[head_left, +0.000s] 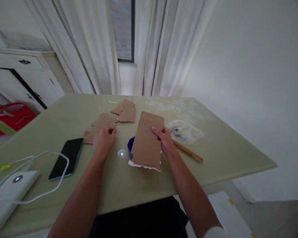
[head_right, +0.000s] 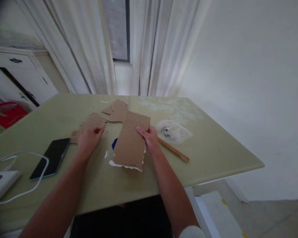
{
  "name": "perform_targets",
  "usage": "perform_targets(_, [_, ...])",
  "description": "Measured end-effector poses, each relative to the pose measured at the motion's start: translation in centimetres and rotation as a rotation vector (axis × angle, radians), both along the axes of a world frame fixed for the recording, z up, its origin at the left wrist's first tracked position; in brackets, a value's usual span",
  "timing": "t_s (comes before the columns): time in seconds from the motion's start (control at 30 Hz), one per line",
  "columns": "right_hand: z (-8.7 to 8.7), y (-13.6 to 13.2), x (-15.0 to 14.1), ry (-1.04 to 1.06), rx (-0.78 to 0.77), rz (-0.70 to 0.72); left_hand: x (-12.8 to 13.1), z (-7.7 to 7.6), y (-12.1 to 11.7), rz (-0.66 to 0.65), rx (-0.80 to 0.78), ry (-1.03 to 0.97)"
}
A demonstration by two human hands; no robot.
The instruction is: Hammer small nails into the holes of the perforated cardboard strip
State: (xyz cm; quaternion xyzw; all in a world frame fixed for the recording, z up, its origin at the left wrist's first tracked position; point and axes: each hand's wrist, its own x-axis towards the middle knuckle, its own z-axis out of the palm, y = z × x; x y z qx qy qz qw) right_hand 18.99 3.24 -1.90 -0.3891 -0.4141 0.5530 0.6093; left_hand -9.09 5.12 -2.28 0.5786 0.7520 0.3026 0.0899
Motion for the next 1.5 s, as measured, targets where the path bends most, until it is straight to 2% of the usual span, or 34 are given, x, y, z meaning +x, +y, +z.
perform_targets(0.23, [0.1, -0.1, -0.2, 0.010, -0.007, 0.007, -0.2, -1.6, 0.5, -0.011, -0.077, 0.075])
perform_targets(0.43, [0.3, -0.2, -0.1, 0.002, -0.015, 0.019, -0.2, -1.6, 0.9, -0.059, 0.021, 0.002])
perform_targets(0.5, [0.3, -0.2, 0.0, 0.003, -0.015, 0.033, 0.5, -1.1, 0.6, -0.135, 0.117, -0.056])
perform_targets(0.63, [0.3, -0.3, 0.1, 0.048, 0.018, 0.080, 3.3, 0.1, -1.0, -0.398, 0.293, -0.193])
perform_targets(0.73, [0.3, -0.4, 0.1, 0.064, 0.027, 0.130, 5.2, 0.6, -2.3, -0.645, 0.453, -0.412])
perform_targets(0.8, [0.3, -0.5, 0.2, 0.065, 0.027, 0.145, 5.9, 0.7, -2.9, -0.729, 0.502, -0.507])
perform_targets(1.0, [0.6, -0.8, 0.2, 0.058, 0.035, 0.180, 6.2, 0.3, -3.1, -0.727, 0.458, -0.504])
perform_targets(1.27, [0.3, -0.6, 0.4, -0.012, 0.076, 0.216, 6.6, 0.4, -3.7, -0.695, 0.564, -0.473])
perform_targets(1.5, [-0.1, -0.2, 0.7, -0.082, 0.117, 0.199, 6.5, 0.6, -3.8, -0.658, 0.575, -0.444])
